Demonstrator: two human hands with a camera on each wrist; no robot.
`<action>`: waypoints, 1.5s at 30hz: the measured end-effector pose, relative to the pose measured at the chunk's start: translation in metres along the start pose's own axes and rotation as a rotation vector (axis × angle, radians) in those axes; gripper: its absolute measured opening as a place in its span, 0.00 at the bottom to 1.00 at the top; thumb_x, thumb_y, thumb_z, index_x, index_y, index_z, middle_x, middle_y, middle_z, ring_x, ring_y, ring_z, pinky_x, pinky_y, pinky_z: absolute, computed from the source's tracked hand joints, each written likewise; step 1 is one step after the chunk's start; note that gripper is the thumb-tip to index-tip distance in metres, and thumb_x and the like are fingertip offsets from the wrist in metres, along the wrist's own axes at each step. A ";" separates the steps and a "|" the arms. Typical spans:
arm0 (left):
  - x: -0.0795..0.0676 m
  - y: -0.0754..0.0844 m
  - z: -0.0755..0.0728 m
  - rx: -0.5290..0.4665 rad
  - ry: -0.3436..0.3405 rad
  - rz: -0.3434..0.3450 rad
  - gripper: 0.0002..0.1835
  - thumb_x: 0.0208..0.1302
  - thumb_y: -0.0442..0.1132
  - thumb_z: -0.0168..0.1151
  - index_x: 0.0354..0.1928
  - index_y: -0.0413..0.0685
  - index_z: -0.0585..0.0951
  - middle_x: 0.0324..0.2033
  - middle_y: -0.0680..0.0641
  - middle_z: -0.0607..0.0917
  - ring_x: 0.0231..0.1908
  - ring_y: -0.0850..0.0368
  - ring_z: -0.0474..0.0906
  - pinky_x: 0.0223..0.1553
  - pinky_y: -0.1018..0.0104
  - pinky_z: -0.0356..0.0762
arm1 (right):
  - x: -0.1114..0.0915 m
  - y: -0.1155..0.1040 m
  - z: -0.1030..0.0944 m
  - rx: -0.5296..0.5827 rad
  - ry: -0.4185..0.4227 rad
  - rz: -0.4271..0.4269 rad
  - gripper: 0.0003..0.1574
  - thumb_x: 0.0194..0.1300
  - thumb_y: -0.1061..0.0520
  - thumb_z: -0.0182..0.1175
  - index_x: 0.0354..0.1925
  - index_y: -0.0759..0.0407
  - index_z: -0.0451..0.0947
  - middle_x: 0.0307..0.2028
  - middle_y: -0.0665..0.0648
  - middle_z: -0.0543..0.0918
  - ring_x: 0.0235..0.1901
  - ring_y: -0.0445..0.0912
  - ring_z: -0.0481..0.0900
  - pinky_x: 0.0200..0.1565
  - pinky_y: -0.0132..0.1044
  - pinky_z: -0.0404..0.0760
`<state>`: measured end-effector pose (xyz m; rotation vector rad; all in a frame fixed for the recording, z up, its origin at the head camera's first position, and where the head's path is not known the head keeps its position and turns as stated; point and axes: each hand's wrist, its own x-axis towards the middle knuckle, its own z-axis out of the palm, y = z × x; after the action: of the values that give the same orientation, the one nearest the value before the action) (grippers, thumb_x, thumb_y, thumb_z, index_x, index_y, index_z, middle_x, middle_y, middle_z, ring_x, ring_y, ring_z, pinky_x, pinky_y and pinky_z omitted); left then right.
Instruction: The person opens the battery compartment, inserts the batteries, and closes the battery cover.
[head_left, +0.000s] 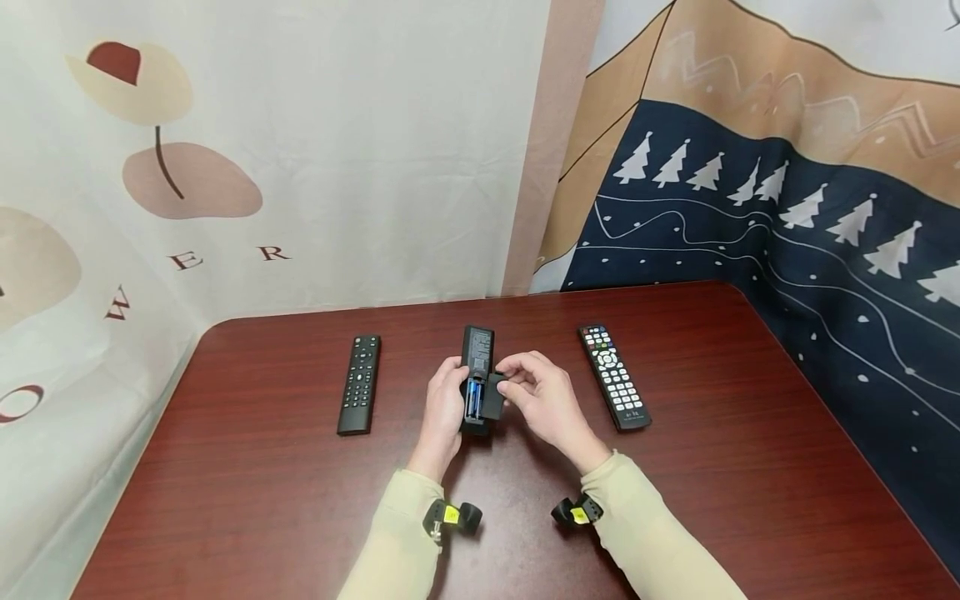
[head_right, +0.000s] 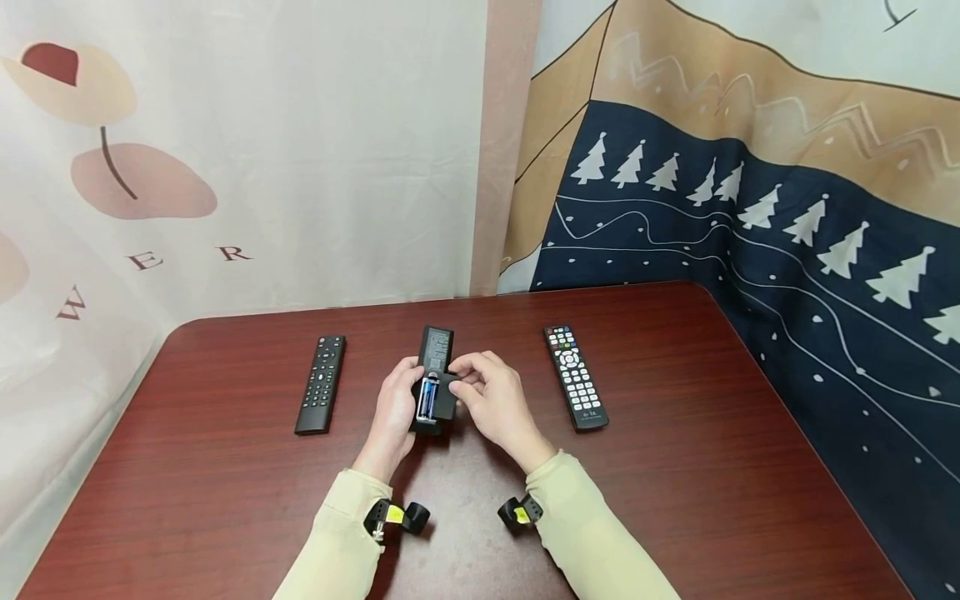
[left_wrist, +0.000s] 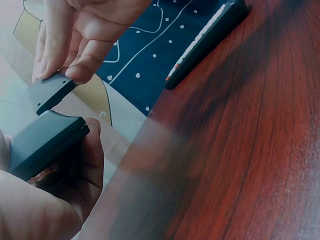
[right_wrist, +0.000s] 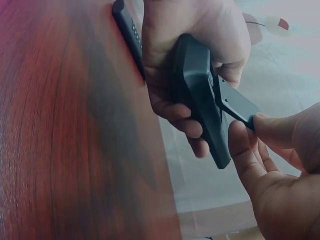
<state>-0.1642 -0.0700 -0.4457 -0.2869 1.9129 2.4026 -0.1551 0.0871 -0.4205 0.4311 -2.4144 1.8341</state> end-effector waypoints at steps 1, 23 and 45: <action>0.000 0.000 0.000 -0.002 0.000 0.000 0.17 0.77 0.37 0.42 0.54 0.31 0.75 0.35 0.44 0.82 0.29 0.57 0.82 0.32 0.65 0.81 | 0.001 0.000 0.001 0.011 -0.001 0.010 0.13 0.64 0.74 0.66 0.46 0.67 0.82 0.41 0.63 0.79 0.36 0.52 0.85 0.39 0.48 0.89; -0.002 0.003 0.005 -0.048 -0.038 -0.006 0.16 0.77 0.36 0.40 0.52 0.32 0.74 0.34 0.43 0.81 0.23 0.54 0.79 0.27 0.63 0.81 | 0.004 -0.002 0.011 0.080 -0.021 0.041 0.12 0.64 0.74 0.65 0.46 0.69 0.82 0.41 0.65 0.80 0.34 0.54 0.86 0.39 0.53 0.88; -0.004 0.003 0.004 0.006 -0.030 -0.008 0.16 0.77 0.37 0.41 0.51 0.34 0.75 0.34 0.46 0.82 0.26 0.57 0.78 0.27 0.65 0.80 | 0.003 0.002 0.013 -0.287 0.008 -0.193 0.12 0.62 0.67 0.71 0.45 0.61 0.88 0.37 0.53 0.81 0.28 0.42 0.77 0.31 0.32 0.78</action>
<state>-0.1617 -0.0663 -0.4409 -0.2556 1.9025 2.3822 -0.1569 0.0752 -0.4255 0.6021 -2.4781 1.3841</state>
